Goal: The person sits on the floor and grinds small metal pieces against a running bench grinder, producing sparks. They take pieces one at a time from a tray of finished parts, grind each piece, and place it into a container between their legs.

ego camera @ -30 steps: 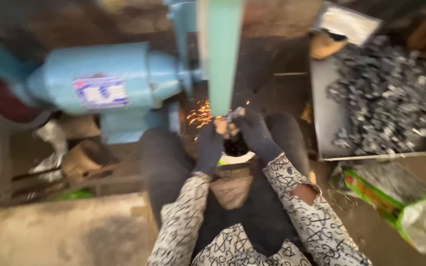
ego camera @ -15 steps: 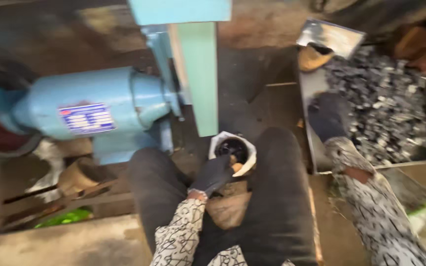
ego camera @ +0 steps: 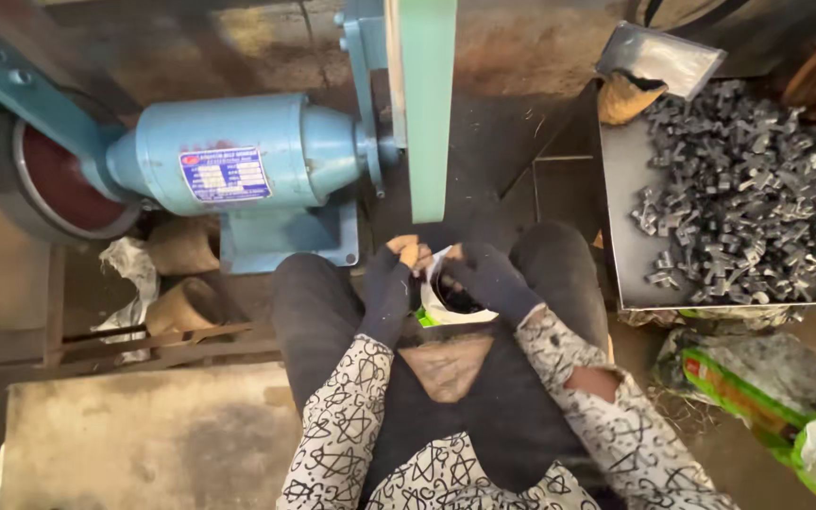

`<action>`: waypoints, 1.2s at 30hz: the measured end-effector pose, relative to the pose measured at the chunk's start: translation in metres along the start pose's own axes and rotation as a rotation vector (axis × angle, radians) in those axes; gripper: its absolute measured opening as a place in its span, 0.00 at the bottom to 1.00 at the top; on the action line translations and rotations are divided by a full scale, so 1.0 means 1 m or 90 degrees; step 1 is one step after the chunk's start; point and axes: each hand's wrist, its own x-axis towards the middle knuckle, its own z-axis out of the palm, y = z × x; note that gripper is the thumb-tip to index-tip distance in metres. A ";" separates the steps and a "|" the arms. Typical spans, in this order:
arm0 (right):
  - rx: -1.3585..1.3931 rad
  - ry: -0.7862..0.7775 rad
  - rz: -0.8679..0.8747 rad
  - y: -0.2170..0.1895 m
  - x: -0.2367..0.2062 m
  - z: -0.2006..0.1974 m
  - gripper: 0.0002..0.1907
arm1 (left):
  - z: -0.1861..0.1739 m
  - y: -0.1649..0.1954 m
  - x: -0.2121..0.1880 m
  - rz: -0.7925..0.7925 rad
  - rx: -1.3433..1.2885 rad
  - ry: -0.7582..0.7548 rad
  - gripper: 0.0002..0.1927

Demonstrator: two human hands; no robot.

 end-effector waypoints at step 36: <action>-0.010 0.046 -0.189 0.013 0.029 -0.004 0.08 | 0.025 0.026 0.000 0.215 0.447 0.005 0.14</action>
